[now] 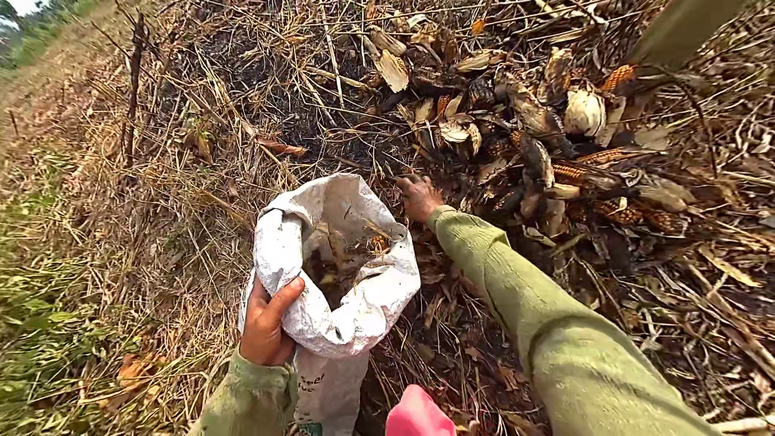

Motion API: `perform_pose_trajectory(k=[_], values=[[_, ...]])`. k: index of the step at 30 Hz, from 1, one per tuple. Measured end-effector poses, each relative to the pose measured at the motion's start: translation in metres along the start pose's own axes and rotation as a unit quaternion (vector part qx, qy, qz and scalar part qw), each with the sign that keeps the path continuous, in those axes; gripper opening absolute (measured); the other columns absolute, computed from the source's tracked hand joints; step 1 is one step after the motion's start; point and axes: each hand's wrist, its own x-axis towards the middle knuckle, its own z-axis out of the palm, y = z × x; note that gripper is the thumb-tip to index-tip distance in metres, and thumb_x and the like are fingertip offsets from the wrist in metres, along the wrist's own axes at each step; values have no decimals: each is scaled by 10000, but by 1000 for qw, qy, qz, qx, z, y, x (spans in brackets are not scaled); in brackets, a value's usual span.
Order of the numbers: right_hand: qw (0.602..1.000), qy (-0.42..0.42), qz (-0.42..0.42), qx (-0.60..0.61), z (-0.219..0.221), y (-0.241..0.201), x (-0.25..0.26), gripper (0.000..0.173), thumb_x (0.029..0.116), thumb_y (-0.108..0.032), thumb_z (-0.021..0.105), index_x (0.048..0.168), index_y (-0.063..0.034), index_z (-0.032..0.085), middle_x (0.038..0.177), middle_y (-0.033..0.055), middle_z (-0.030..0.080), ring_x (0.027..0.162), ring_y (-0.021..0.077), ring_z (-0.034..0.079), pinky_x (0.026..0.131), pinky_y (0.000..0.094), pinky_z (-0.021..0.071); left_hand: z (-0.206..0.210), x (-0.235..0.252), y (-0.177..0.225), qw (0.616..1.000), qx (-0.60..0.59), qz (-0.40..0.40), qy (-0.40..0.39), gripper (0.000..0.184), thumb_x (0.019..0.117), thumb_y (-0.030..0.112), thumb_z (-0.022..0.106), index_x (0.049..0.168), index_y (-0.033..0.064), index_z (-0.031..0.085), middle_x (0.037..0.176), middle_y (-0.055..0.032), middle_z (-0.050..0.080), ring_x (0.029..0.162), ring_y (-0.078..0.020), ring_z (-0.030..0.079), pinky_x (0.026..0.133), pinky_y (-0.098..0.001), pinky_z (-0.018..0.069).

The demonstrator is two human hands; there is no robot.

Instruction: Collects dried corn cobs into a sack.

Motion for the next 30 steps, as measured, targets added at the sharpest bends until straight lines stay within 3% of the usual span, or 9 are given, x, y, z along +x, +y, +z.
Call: perform_pose_trajectory(k=[3,5,10,15,18,21,24,27,30], values=[[990,-48,14,-131,26,21,10,645,895,109,632,1500,-87,525,1629,270,337,1502,550,257,1139,760,241,-2,0,-3,1000,2,-7,-8,553,878,26,556,1380,10,324,1003,-27,666,830,-68,703,746,-257,624],[980,-61,-8,-191,29,31,11,590,930,84,611,1487,-102,551,1619,265,363,1514,539,244,1183,746,172,-3,0,-4,1000,-3,-6,-13,573,871,31,572,1383,9,316,1008,-25,666,840,-66,705,752,-253,623],[992,-3,11,-128,-2,41,-1,502,847,93,736,1331,-5,649,1535,349,410,1339,626,430,943,783,445,-5,2,-6,999,-19,-6,-27,553,872,32,580,1364,16,327,994,-11,676,837,-62,708,762,-250,624],[977,154,111,100,-50,50,-22,406,1015,-90,601,1387,68,558,1399,380,527,1318,559,500,1095,697,373,-1,5,-7,1000,-16,-3,-21,531,895,33,552,1373,22,321,978,-2,677,820,-48,706,744,-234,621],[946,182,125,237,-70,18,-34,434,1018,-174,617,1388,41,545,1351,320,581,1214,430,613,1021,583,493,4,6,-7,1000,-2,0,3,450,935,26,487,1363,38,348,959,14,674,799,-34,699,726,-222,617],[933,34,27,358,-85,-47,-58,440,1044,-140,578,1447,-7,463,1267,214,628,1009,249,703,866,417,602,8,12,-9,999,-1,20,25,326,990,34,420,1315,46,408,924,11,680,787,-38,697,718,-227,617],[920,-140,-121,346,-76,-88,-77,496,1043,-166,528,1499,-8,413,1385,183,597,1143,219,665,962,393,559,5,18,-5,998,-1,44,47,269,1041,82,360,1303,65,421,912,22,673,794,-30,692,725,-224,612],[938,-240,-198,154,-31,-104,-107,393,1083,-278,523,1334,1,641,1343,182,657,1283,288,609,1140,495,428,9,18,-4,997,-1,49,67,239,1063,98,337,1278,73,438,901,30,668,788,-19,687,717,-212,607],[902,-391,-184,-10,-3,-110,-128,549,1124,-426,351,1496,-61,524,1537,229,494,1486,392,393,1250,608,159,14,17,-8,997,6,45,60,241,1060,96,340,1281,71,433,908,29,662,789,-22,685,721,-220,608]])
